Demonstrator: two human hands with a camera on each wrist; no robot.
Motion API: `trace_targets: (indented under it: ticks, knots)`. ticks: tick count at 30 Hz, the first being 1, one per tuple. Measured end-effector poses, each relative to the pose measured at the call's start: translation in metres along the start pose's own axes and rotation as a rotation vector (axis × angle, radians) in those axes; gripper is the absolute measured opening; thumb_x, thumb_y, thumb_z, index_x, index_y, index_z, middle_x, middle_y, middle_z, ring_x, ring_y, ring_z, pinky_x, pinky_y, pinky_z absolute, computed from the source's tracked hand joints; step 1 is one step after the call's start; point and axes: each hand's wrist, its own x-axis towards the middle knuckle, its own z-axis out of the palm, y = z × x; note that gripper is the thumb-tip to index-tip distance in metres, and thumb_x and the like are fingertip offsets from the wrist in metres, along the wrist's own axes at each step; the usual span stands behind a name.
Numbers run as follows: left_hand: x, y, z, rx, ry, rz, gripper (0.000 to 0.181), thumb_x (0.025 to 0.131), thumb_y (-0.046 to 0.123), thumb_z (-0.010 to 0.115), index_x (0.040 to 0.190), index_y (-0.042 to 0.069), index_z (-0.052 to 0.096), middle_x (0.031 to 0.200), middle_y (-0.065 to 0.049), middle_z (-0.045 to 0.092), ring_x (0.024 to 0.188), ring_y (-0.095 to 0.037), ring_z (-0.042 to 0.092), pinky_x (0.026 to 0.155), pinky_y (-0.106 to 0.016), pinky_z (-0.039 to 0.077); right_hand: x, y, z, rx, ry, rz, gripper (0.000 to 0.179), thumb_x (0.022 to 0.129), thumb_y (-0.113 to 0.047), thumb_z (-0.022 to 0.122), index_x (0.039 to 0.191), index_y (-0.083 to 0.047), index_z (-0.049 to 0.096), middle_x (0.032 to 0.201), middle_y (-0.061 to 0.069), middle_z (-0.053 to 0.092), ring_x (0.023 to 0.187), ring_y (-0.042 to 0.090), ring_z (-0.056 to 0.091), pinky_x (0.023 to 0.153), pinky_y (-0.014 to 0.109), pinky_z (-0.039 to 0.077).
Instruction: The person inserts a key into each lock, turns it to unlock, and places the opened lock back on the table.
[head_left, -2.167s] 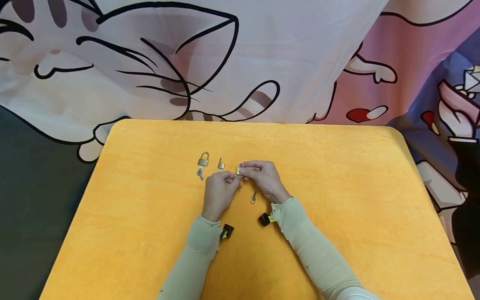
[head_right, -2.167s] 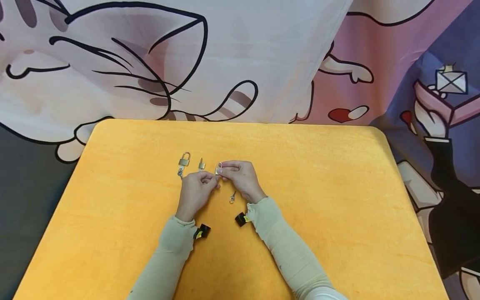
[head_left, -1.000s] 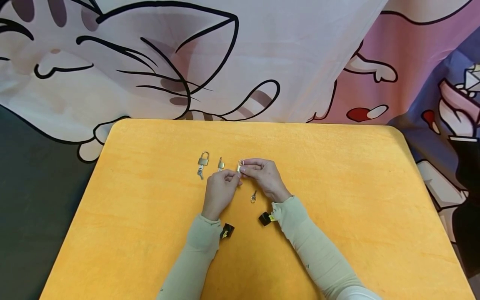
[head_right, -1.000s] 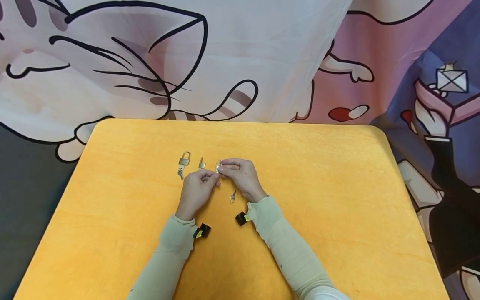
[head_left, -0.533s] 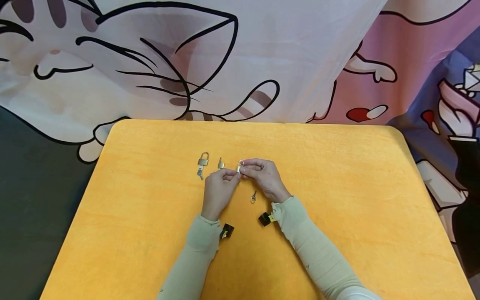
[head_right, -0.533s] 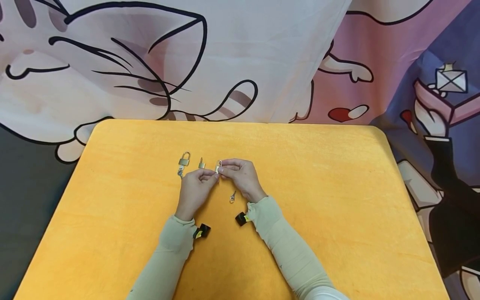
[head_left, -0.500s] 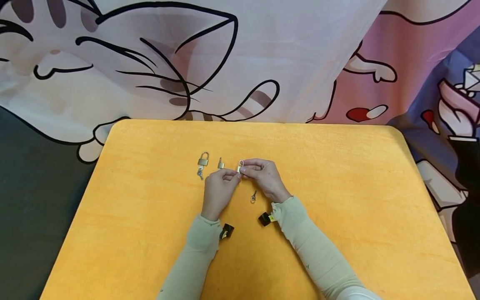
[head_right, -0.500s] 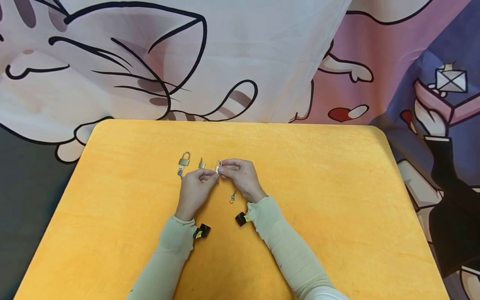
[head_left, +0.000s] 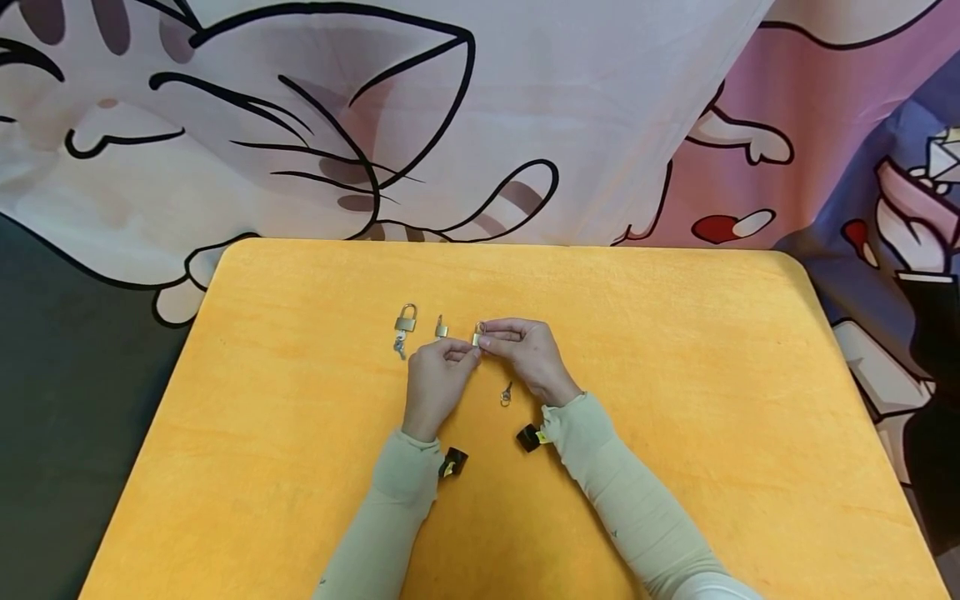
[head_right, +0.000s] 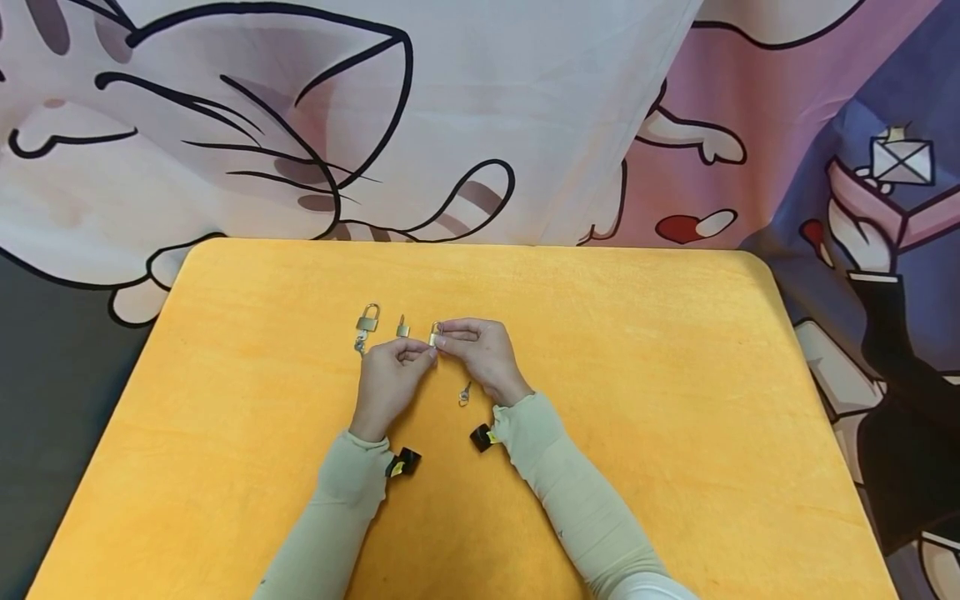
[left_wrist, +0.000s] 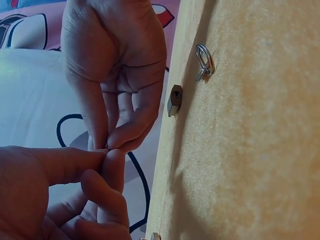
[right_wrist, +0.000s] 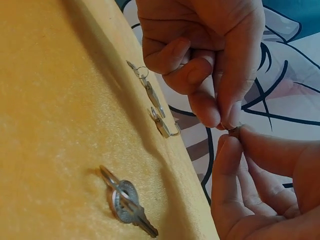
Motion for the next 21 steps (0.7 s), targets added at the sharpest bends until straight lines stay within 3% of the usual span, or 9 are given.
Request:
trace_targets:
  ticks: [21]
  knots:
    - [0.0014, -0.0022, 0.0012, 0.030, 0.005, -0.004, 0.015, 0.091, 0.019, 0.075, 0.091, 0.005, 0.078, 0.074, 0.000, 0.073, 0.065, -0.013, 0.067, 0.060, -0.031, 0.052, -0.0005, 0.0019, 0.0012, 0.027, 0.032, -0.019, 0.024, 0.087, 0.003, 0.076, 0.110, 0.008, 0.071, 0.094, 0.015, 0.076, 0.086, 0.020, 0.074, 0.080, 0.032, 0.058]
